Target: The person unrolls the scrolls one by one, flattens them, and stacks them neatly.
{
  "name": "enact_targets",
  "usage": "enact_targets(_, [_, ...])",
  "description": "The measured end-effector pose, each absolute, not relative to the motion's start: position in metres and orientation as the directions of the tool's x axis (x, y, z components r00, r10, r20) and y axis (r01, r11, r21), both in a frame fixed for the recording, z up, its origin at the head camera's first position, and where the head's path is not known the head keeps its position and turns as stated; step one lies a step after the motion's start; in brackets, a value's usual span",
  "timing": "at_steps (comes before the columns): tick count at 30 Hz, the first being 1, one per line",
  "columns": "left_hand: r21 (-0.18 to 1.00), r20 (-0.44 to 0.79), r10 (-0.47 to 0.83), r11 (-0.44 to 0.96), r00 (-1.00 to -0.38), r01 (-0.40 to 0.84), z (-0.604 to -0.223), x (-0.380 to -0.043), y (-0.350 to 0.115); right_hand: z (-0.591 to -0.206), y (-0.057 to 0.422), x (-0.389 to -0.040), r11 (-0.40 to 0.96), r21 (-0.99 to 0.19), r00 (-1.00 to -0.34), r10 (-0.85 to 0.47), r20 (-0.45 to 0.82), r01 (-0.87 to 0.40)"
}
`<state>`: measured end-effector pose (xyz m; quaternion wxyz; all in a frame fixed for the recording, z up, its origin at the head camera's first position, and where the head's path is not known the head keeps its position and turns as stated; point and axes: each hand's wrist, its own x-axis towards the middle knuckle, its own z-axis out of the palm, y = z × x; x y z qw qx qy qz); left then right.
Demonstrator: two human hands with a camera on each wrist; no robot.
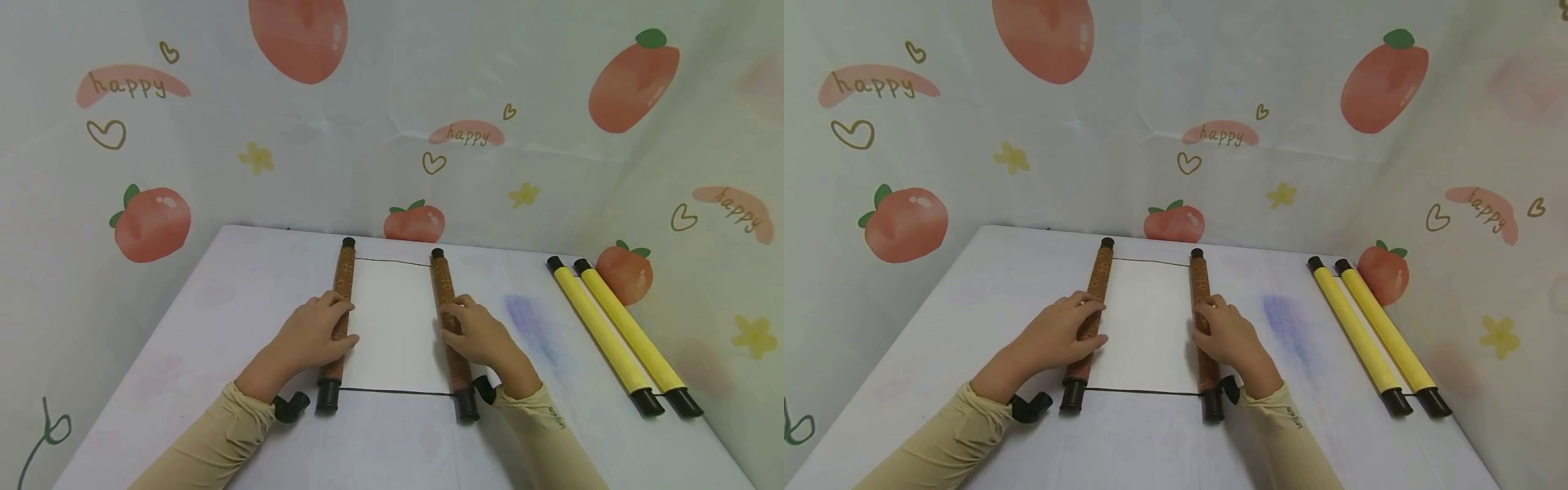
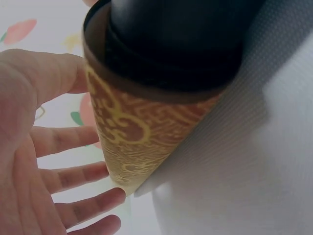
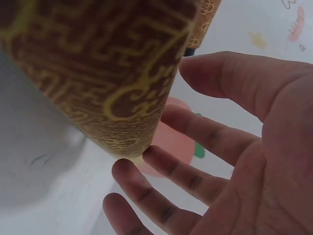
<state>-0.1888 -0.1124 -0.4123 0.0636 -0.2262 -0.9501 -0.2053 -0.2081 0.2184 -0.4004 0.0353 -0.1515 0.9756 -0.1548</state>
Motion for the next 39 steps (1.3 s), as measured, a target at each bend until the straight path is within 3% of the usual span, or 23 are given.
enact_targets(30, [0.358,0.077,0.323,0.874,-0.943,0.328,-0.406,-0.195,-0.133,-0.391,0.242,-0.215,0.943,-0.309,-0.979,-0.165,-0.117,-0.122])
enact_targets(39, [0.387,0.031,0.298,0.876,-0.954,0.286,-0.399,-0.197,-0.140,-0.384,0.252,-0.214,0.944,-0.305,-0.982,-0.165,-0.096,-0.129])
